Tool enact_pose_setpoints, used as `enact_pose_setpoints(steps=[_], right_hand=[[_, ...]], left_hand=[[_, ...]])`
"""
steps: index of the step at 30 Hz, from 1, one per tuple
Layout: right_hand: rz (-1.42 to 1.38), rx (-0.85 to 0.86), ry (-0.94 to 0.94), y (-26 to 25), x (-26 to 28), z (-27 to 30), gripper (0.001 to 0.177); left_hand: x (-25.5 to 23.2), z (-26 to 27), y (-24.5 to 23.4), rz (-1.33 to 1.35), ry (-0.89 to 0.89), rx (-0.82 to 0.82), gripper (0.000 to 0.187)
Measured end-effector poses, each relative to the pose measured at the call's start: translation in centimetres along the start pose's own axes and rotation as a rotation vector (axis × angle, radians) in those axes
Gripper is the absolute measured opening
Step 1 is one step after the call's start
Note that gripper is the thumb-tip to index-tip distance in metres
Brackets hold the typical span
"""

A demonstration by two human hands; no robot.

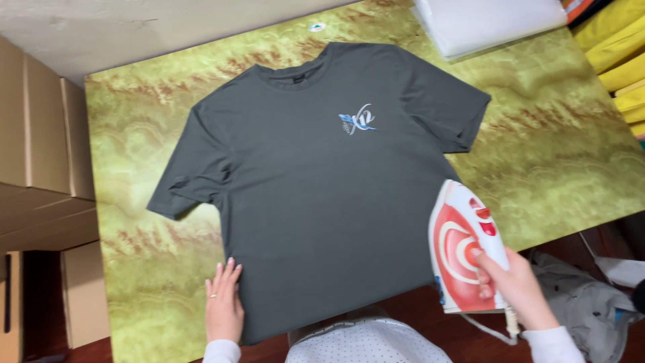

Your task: Ironing a jacket, folding it, placing it in a plastic bag, then into a cardboard box, followed by ironing a t-shirt.

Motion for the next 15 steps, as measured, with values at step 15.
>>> enact_pose_setpoints(steps=[15], right_hand=[[-0.153,-0.233,-0.322,-6.7,1.2,-2.5,0.032]], left_hand=[[-49.7,-3.7,19.8,1.355,-0.425,1.036,0.08]])
Point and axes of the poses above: each hand's wrist, its own z-axis away from the middle knuckle, its own y-axis out of the palm, x = y × z, the point moved 7 cm from there along -z, towards the middle knuckle, and after that the axes turned 5 degrees about -x, right-handed, at the moved point
